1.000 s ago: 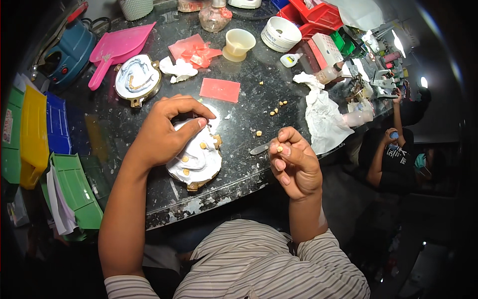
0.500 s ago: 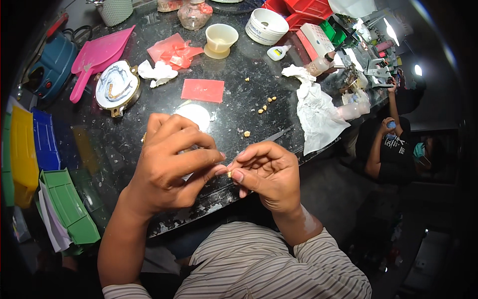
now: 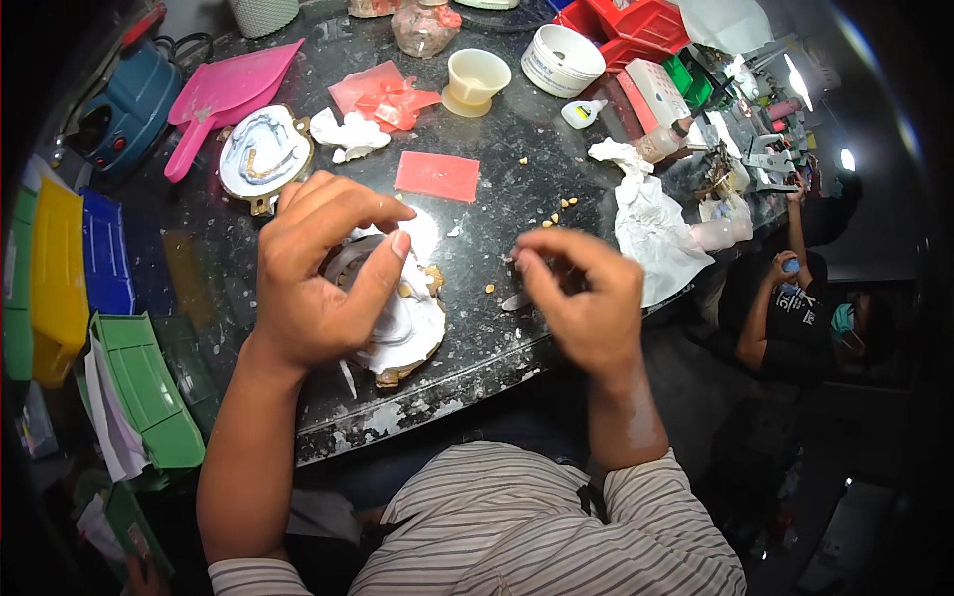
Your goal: The person sets artificial teeth into a plaster dental cast by hand, picking up individual teeth from the table and pressing them into the mold.
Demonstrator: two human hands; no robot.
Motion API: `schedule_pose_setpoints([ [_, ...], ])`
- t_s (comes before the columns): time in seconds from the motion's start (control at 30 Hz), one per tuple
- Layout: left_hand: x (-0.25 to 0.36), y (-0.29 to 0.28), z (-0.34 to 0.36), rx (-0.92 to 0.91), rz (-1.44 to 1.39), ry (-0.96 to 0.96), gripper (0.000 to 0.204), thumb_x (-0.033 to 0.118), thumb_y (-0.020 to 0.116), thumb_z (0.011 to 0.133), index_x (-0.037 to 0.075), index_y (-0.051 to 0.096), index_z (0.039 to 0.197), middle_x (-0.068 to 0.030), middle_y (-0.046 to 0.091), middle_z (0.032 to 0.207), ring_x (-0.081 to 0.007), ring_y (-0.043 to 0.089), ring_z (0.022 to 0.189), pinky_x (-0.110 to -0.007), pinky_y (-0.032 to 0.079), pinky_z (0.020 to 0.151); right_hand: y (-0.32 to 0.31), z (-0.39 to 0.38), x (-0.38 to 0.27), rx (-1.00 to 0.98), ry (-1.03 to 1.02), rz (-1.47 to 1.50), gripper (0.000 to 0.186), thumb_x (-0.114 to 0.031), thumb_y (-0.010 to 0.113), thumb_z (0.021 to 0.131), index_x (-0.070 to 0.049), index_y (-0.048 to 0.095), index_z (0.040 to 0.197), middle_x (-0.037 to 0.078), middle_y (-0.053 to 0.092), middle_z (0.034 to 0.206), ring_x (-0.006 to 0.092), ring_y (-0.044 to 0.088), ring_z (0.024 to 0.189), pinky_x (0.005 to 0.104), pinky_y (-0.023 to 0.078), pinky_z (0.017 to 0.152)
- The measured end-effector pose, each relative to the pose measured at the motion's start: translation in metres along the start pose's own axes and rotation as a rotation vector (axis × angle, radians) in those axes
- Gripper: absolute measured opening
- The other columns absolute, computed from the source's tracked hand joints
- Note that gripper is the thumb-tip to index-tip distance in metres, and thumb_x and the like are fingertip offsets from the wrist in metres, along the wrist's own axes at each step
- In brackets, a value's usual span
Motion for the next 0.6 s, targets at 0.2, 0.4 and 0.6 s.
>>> schedule_pose_setpoints([
  [0.2, -0.015, -0.008, -0.006, 0.086, -0.136, -0.201, 0.010, 0.005, 0.072, 0.081, 0.000, 0.072, 0.089, -0.0105, 0.067, 0.079, -0.0203, 0.062, 0.072, -0.032, 0.048, 0.069, 0.003, 0.080, 0.022, -0.024, -0.264, -0.249, 0.019, -0.010, 0.075, 0.087, -0.003, 0.076, 0.104, 0.017, 0.074, 0.099, 0.0353, 0.069, 0.093, 0.0413, 0.054, 0.085],
  [0.4, -0.027, 0.008, -0.005, 0.170, -0.203, -0.050, 0.009, 0.007, 0.074, 0.083, 0.001, 0.072, 0.090, -0.0106, 0.070, 0.080, -0.0199, 0.067, 0.075, -0.033, 0.052, 0.070, 0.004, 0.095, 0.051, -0.096, -0.197, -0.287, 0.012, -0.007, 0.072, 0.091, 0.000, 0.076, 0.100, 0.012, 0.070, 0.092, 0.0266, 0.068, 0.086, 0.0339, 0.052, 0.081],
  [0.6, -0.027, 0.011, -0.006, 0.203, -0.168, -0.038, 0.008, 0.009, 0.069, 0.078, 0.001, 0.068, 0.081, -0.0108, 0.068, 0.075, -0.0252, 0.068, 0.070, -0.036, 0.053, 0.069, 0.005, 0.092, 0.060, -0.005, -0.190, -0.265, 0.014, -0.012, 0.068, 0.099, 0.000, 0.070, 0.106, 0.005, 0.069, 0.089, 0.0138, 0.060, 0.078, 0.0284, 0.049, 0.071],
])
Point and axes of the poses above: each hand's wrist, its own z-axis towards the middle knuckle, its own y-axis out of the palm, x = y × z, the point moved 3 cm from there along z, towards the middle knuckle
